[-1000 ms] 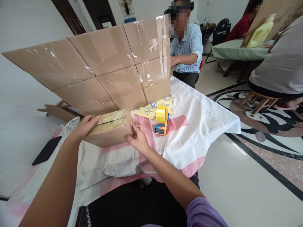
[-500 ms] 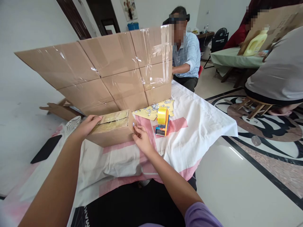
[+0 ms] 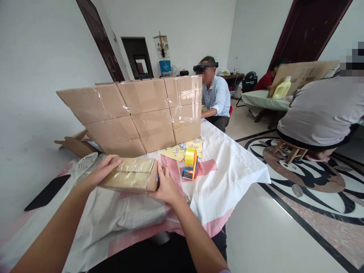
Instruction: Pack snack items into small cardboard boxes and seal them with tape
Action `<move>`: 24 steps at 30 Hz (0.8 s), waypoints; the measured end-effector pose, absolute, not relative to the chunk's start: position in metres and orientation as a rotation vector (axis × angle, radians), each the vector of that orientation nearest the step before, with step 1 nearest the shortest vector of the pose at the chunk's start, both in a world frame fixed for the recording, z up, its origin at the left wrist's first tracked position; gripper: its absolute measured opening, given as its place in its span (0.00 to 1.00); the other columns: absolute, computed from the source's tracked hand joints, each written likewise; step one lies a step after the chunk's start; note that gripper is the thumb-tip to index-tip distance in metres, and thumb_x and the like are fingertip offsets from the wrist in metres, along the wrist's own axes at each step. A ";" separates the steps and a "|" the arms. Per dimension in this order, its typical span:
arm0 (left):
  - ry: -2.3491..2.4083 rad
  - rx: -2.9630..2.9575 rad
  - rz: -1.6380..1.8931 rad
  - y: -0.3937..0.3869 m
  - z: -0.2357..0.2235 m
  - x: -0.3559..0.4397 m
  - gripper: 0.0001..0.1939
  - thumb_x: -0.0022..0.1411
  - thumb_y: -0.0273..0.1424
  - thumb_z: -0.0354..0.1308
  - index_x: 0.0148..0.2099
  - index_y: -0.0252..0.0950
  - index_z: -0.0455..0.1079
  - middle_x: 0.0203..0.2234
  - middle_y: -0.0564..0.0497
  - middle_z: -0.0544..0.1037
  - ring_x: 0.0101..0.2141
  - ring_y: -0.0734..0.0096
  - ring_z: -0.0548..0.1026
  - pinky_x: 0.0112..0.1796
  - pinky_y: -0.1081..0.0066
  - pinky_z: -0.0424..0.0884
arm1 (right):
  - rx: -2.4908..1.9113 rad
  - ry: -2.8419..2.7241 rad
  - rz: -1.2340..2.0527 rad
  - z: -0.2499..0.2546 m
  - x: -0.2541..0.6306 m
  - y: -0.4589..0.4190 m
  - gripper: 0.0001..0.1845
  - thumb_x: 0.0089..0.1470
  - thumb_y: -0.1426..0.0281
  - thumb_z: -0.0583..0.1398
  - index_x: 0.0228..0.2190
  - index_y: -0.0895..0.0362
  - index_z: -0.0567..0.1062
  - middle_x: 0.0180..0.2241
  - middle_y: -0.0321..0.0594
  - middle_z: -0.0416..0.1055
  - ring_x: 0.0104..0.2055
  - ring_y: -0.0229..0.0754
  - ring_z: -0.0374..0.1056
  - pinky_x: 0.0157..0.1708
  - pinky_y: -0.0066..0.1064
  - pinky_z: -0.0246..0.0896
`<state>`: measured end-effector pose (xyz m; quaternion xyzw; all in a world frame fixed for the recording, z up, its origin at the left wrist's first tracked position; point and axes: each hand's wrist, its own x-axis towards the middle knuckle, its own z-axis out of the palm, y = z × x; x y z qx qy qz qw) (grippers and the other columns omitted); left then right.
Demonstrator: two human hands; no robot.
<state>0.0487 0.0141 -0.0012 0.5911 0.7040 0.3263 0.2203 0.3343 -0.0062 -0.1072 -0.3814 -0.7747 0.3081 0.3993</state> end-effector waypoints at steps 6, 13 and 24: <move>1.748 1.208 1.129 -0.045 -0.045 0.044 0.36 0.61 0.57 0.47 0.66 0.45 0.56 0.64 0.42 0.68 0.55 0.51 0.75 0.44 0.59 0.77 | -0.944 -1.647 0.784 -0.102 0.399 -0.047 0.72 0.39 0.55 0.74 0.72 0.51 0.38 0.68 0.56 0.49 0.70 0.64 0.51 0.62 0.56 0.58; 2.021 1.670 0.961 -0.086 -0.145 0.048 0.27 0.56 0.54 0.52 0.51 0.45 0.72 0.53 0.44 0.78 0.57 0.49 0.73 0.57 0.51 0.68 | -1.566 -1.036 0.168 -0.085 0.552 -0.088 0.67 0.39 0.47 0.70 0.70 0.57 0.46 0.62 0.61 0.57 0.60 0.68 0.62 0.51 0.57 0.67; 2.413 1.924 0.691 -0.089 -0.165 0.071 0.22 0.59 0.47 0.49 0.52 0.55 0.75 0.55 0.51 0.77 0.55 0.50 0.72 0.48 0.52 0.67 | -2.062 -1.065 0.151 -0.081 0.620 0.096 0.77 0.40 0.49 0.70 0.69 0.74 0.31 0.64 0.79 0.50 0.65 0.72 0.56 0.53 0.49 0.60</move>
